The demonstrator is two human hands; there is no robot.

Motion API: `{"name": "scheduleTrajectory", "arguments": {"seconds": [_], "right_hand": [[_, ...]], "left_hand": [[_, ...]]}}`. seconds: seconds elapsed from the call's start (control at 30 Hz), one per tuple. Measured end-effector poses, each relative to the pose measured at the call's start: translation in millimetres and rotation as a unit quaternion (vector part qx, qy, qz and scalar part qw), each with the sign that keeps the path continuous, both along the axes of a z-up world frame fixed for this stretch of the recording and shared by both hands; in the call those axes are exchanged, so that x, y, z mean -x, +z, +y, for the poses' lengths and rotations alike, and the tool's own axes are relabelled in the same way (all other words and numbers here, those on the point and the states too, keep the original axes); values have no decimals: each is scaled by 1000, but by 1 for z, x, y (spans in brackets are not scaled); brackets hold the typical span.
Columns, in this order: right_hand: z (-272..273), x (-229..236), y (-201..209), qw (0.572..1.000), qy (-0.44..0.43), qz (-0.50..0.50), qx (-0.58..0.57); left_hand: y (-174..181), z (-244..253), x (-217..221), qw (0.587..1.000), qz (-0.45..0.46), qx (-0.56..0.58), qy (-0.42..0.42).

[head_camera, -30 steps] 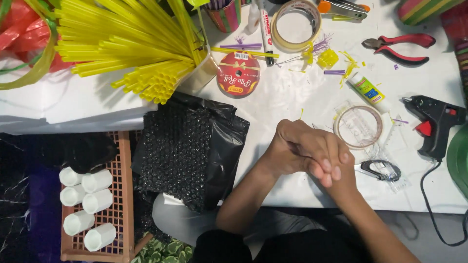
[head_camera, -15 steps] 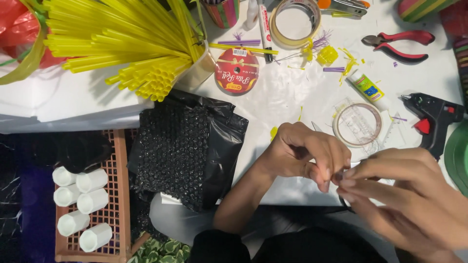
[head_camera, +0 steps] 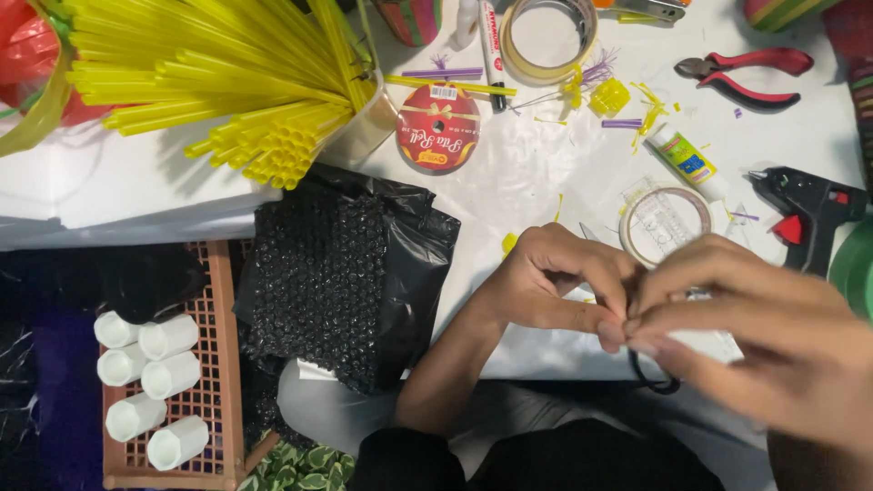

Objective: Assembling decorative items using plastic straws, a hot glue gun, and scissors.

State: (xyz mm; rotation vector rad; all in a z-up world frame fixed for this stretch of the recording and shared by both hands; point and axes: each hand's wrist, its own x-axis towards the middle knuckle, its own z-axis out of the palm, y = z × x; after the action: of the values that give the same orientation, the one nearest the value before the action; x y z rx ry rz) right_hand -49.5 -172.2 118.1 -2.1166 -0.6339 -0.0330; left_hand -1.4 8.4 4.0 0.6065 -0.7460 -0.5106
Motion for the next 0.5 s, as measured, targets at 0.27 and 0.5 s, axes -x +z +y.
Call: {"name": "scheduleTrajectory", "arguments": {"seconds": [0.27, 0.5], "right_hand": [[-32, -15, -50, 922, 38, 270, -274], [-40, -5, -109, 840, 5, 345, -420]], "left_hand": [[17, -1, 5, 984, 18, -178, 23], [2, -1, -9, 968, -1, -246, 54]]}}
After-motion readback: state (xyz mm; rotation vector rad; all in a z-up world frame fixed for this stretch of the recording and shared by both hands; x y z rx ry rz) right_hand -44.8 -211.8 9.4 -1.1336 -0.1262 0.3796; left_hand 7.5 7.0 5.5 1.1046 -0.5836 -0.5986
